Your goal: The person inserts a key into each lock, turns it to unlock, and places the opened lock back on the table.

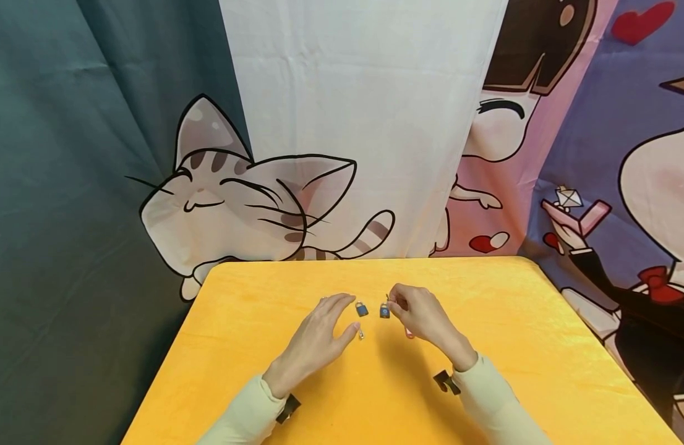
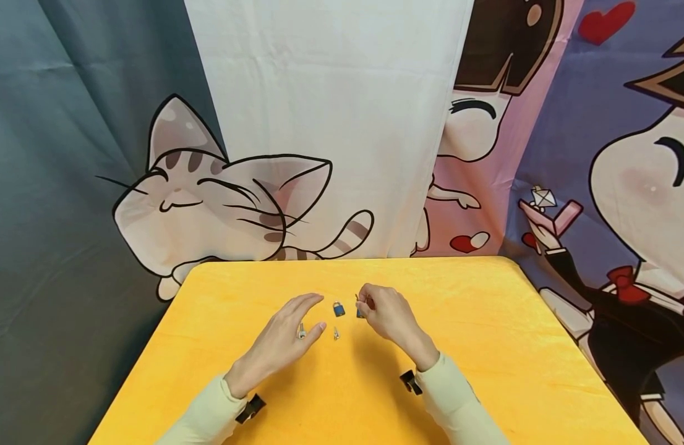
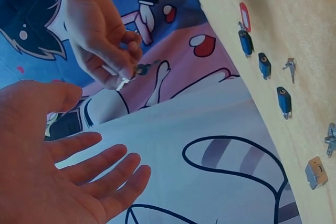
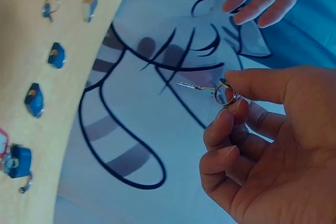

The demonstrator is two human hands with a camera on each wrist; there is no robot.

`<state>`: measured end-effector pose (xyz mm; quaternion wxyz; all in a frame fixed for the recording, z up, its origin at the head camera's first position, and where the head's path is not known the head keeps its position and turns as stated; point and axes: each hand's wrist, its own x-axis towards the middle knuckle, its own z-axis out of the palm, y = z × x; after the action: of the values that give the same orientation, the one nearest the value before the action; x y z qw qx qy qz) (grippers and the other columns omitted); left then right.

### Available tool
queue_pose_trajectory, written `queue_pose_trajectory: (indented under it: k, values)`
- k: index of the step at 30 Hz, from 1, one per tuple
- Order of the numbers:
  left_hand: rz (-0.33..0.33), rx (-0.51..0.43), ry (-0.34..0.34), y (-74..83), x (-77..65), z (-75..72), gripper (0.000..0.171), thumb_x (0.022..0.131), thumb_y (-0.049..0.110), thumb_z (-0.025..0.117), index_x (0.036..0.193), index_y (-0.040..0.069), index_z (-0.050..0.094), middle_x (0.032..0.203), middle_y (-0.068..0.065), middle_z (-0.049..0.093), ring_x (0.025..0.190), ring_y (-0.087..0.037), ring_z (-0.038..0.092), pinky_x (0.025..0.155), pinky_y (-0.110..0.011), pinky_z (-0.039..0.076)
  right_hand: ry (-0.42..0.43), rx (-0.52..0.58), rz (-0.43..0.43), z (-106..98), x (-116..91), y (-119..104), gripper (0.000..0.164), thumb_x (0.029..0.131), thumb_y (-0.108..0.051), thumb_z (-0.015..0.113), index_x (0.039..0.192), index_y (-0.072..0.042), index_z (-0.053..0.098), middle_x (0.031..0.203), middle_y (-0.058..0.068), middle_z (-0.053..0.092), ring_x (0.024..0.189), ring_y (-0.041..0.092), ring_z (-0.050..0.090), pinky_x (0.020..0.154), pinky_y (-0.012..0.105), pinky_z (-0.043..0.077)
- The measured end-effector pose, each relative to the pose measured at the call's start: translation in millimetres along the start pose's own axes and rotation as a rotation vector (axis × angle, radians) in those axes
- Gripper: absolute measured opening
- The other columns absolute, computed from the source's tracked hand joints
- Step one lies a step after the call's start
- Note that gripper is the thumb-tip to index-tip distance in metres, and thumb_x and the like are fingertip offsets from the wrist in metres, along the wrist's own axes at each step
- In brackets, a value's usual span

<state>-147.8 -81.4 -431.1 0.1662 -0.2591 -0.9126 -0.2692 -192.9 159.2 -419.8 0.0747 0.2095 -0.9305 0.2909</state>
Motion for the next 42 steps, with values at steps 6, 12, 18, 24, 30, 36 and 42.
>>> queue_pose_trajectory:
  k: [6,12,18,24,30,36,42]
  values:
    - [0.044,-0.026,0.082,4.9,4.8,-3.7,0.042,0.097,0.033,0.062,0.134,0.015,0.057,0.132,-0.003,0.061,0.123,-0.018,0.059,0.099,-0.037,0.053,0.063,-0.006,-0.082,-10,-5,-13,0.008,0.09,-0.019,0.072,0.087,-0.018,0.064,0.064,-0.012,0.053,0.042,-0.001,0.044,0.054,0.02,0.04]
    - [0.093,-0.061,0.152,8.5,9.0,-6.6,0.034,0.096,0.025,0.064,0.128,0.011,0.062,0.121,-0.003,0.066,0.109,-0.015,0.065,0.09,-0.032,0.056,0.117,-0.007,-0.139,-18,-10,-27,0.01,0.087,-0.015,0.075,0.087,-0.018,0.065,0.068,-0.013,0.056,0.049,-0.004,0.043,0.056,0.019,0.042]
    - [0.13,-0.091,0.209,13.0,10.6,-9.1,0.031,0.095,0.022,0.066,0.124,0.01,0.064,0.113,-0.001,0.068,0.102,-0.013,0.066,0.085,-0.03,0.057,0.185,-0.019,-0.235,-23,-16,-37,0.014,0.083,-0.012,0.078,0.087,-0.018,0.066,0.07,-0.013,0.054,0.055,-0.002,0.042,0.055,0.018,0.04]
    - [0.164,-0.109,0.229,18.2,10.5,-11.4,0.027,0.094,0.02,0.067,0.119,0.011,0.066,0.108,0.002,0.069,0.098,-0.011,0.065,0.085,-0.027,0.057,0.207,-0.034,-0.315,-26,-20,-47,0.014,0.082,-0.015,0.079,0.086,-0.018,0.066,0.072,-0.011,0.056,0.061,0.004,0.046,0.055,0.017,0.039]
    - [0.239,-0.133,0.259,25.8,11.1,-15.2,0.021,0.094,0.016,0.068,0.114,0.009,0.068,0.103,0.0,0.071,0.098,-0.013,0.068,0.087,-0.028,0.057,0.19,-0.051,-0.336,-27,-21,-56,0.014,0.082,-0.015,0.079,0.085,-0.017,0.065,0.073,-0.011,0.058,0.063,0.005,0.05,0.057,0.016,0.042]
    - [0.293,-0.156,0.287,29.4,12.6,-16.1,0.017,0.092,0.011,0.069,0.108,0.008,0.07,0.1,-0.001,0.072,0.093,-0.013,0.068,0.083,-0.024,0.057,0.158,-0.062,-0.342,-26,-22,-61,0.014,0.082,-0.015,0.08,0.084,-0.016,0.067,0.075,-0.01,0.06,0.063,0.004,0.051,0.057,0.015,0.042]
    - [0.323,-0.173,0.291,29.1,12.8,-14.0,0.012,0.09,0.008,0.07,0.103,0.009,0.071,0.096,0.0,0.072,0.088,-0.011,0.069,0.079,-0.018,0.056,0.131,-0.06,-0.347,-24,-24,-63,0.013,0.082,-0.014,0.08,0.084,-0.017,0.068,0.076,-0.01,0.062,0.065,0.001,0.052,0.059,0.016,0.045]
